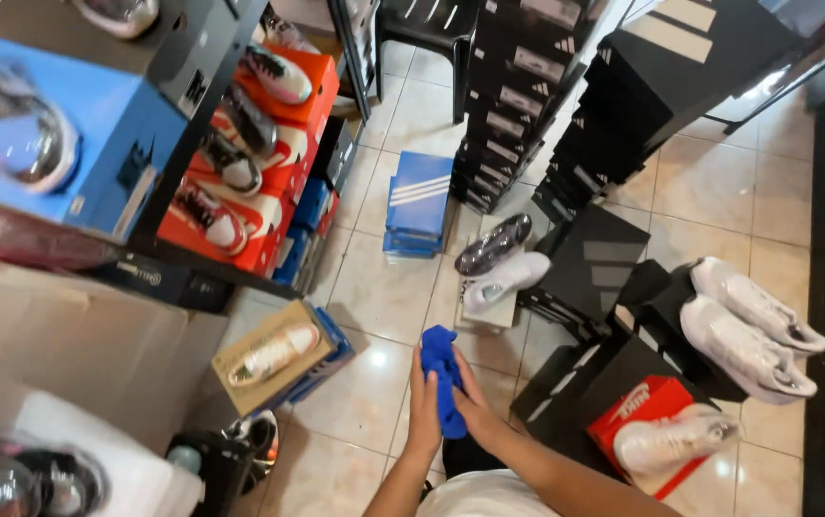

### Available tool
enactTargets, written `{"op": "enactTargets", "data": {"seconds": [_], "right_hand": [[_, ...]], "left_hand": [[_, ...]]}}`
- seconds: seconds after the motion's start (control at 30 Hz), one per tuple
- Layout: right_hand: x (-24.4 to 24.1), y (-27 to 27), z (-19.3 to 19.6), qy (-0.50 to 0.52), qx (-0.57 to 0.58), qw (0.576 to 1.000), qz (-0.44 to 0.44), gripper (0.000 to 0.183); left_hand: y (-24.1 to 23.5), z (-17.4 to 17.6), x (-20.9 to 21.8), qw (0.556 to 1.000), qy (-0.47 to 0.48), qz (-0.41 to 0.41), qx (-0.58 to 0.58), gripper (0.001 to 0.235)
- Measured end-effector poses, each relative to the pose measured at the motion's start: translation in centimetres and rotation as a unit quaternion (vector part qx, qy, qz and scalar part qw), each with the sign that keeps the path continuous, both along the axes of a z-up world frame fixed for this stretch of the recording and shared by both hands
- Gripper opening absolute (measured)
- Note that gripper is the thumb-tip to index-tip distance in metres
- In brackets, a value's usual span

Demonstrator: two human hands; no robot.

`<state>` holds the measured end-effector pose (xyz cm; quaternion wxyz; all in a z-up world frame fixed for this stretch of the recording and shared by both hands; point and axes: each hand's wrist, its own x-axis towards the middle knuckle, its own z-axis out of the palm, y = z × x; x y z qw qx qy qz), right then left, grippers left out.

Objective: Cleaning shoe boxes and shoes with a blue cloth in a storage area

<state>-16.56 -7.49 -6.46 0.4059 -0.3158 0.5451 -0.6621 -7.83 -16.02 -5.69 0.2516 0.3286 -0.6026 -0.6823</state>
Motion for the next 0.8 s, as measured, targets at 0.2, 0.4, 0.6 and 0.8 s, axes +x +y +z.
{"op": "enactTargets", "data": {"seconds": [0.2,0.4,0.6,0.8], "right_hand": [[-5.8,-10.3,-0.4,0.014,0.099,0.993,-0.059,0.062],[-10.6,-20.5,-0.1,-0.024,0.139,0.980,-0.143,0.047],[-16.1,-29.1,-5.6,0.061,0.186,0.949,-0.246,0.055],[-21.7,-35.3,-15.8,0.173,0.243,0.897,-0.326,0.058]], "left_hand": [[-8.7,0.5,-5.8,0.999,-0.041,0.008,0.035,0.070],[-19.3,-0.6,-10.6,0.996,-0.075,0.015,0.040,0.059],[-31.4,-3.5,-16.2,0.994,-0.078,-0.075,-0.032,0.045],[-41.5,-15.1,-19.5,0.973,-0.215,-0.062,-0.060,0.038]]}}
